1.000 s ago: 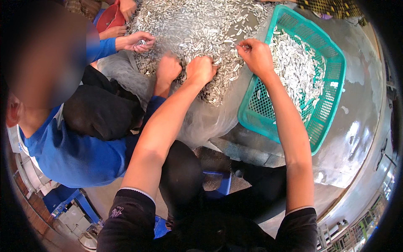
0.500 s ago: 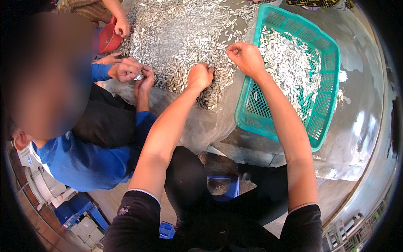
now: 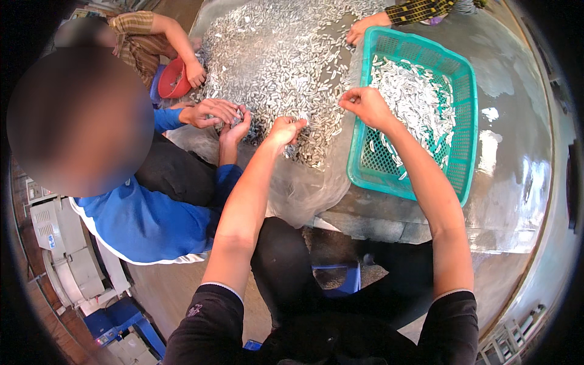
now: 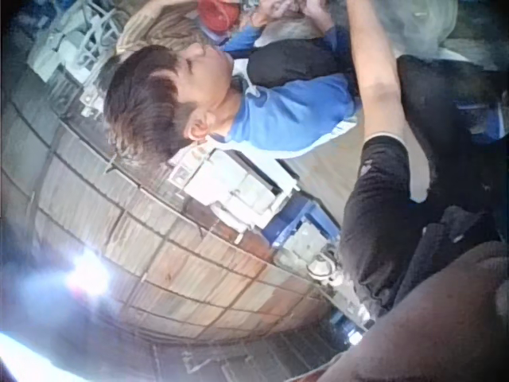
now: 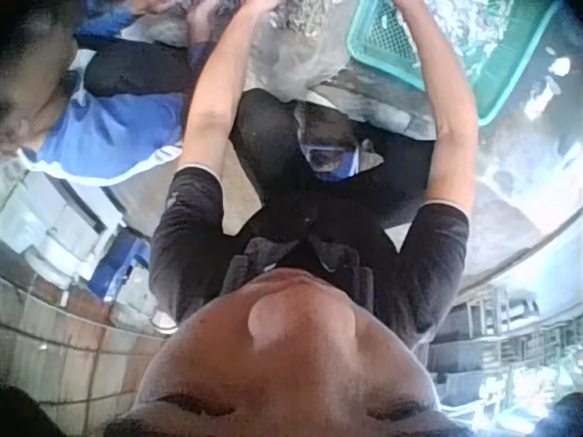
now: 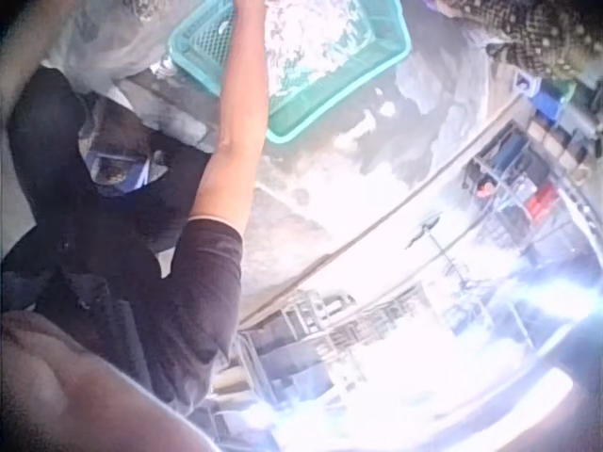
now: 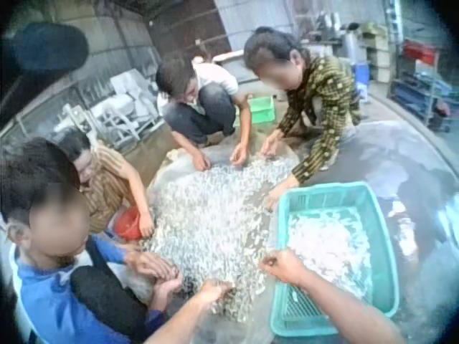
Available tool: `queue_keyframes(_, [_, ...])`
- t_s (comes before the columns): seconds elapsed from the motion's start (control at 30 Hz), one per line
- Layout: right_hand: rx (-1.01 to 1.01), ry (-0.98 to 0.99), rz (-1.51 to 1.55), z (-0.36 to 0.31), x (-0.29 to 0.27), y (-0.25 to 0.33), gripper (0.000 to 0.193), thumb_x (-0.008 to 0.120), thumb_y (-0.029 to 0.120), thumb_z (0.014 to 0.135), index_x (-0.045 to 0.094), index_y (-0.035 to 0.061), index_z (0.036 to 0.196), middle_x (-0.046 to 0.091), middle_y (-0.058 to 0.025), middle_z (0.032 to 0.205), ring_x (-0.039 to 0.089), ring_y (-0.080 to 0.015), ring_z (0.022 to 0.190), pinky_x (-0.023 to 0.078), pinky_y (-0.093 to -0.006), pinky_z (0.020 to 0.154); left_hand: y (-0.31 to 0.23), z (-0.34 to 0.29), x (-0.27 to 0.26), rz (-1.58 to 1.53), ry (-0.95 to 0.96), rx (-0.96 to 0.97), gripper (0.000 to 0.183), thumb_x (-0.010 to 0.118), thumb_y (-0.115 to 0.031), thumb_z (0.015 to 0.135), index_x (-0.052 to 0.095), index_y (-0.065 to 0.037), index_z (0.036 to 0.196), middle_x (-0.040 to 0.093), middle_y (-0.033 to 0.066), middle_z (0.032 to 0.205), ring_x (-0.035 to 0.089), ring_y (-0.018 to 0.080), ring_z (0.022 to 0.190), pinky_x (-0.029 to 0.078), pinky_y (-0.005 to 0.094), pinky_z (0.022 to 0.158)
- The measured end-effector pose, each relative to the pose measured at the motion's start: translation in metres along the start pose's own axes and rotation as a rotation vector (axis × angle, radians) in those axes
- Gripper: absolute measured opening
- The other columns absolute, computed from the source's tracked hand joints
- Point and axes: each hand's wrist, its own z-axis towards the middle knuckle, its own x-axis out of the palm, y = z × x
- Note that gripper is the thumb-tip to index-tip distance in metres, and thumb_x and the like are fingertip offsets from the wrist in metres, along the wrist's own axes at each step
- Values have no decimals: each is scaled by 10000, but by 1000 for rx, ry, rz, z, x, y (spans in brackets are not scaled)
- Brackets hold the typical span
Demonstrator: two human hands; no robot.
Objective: The person sorts through a pile of small metal scrap pieces by hand, picking individual pieces and placing them into a green plastic basket while sitting on the floor with others.
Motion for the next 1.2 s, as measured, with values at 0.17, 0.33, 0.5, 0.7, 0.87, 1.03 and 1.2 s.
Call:
queue_keyframes(0.17, [-17, 77, -110, -40, -28, 11, 266, 712, 269, 804, 719, 31, 921, 701, -159, 821, 678, -274, 733, 530, -375, 718, -37, -29, 4, -128, 116, 48, 244, 683, -216, 884, 500, -83, 794, 438, -43, 609, 346, 66, 453, 284, 254, 412])
queue_keyframes(0.33, [69, 302, -417, -84, -86, 14, 202, 732, 201, 733, 727, 21, 824, 703, -153, 781, 681, -260, 744, 529, -365, 713, -78, -76, 49, 398, 482, 7, 179, 608, -214, 898, 545, -49, 869, 473, -25, 608, 394, 72, 465, 317, 238, 419])
queue_keyframes(0.5, [315, 439, -606, -122, -112, -6, 165, 732, 167, 691, 728, 28, 780, 703, -155, 776, 688, -285, 780, 534, -384, 741, -90, -88, 131, 730, 574, 86, 191, 576, -218, 899, 596, -29, 877, 552, 26, 614, 498, 109, 446, 369, 285, 383])
queue_keyframes(0.7, [276, -162, -524, -169, -147, -11, 412, 534, 65, 811, 663, 201, 1178, 655, -218, 1065, 629, -354, 1008, 498, -440, 904, -110, -112, 201, 425, 114, 479, 425, 622, -226, 895, 551, -29, 1265, 598, 157, 1191, 562, 205, 1120, 447, 350, 977])
queue_keyframes(0.87, [365, -274, -436, -181, -169, -40, 421, 507, 80, 835, 628, 185, 1224, 650, -218, 1082, 617, -352, 1032, 482, -446, 926, -101, -137, 174, 659, 315, 658, 390, 579, -206, 924, 545, -29, 1270, 660, 148, 1082, 631, 212, 994, 473, 353, 896])
queue_keyframes(1.03, [481, -29, -525, -163, -140, -84, 429, 551, 179, 815, 612, 152, 1239, 640, -213, 1130, 604, -356, 1076, 468, -437, 955, -71, -214, 155, 953, 345, 774, 446, 588, -288, 909, 523, -37, 1272, 628, 207, 1133, 617, 351, 1034, 475, 422, 915])
queue_keyframes(1.2, [516, 171, -555, -145, -106, -89, 482, 589, 311, 830, 583, 98, 1262, 614, -217, 1189, 583, -356, 1118, 458, -424, 976, -82, -245, 160, 1252, 484, 630, 554, 598, -328, 894, 445, -36, 1338, 592, 208, 1180, 564, 376, 1105, 417, 462, 997])
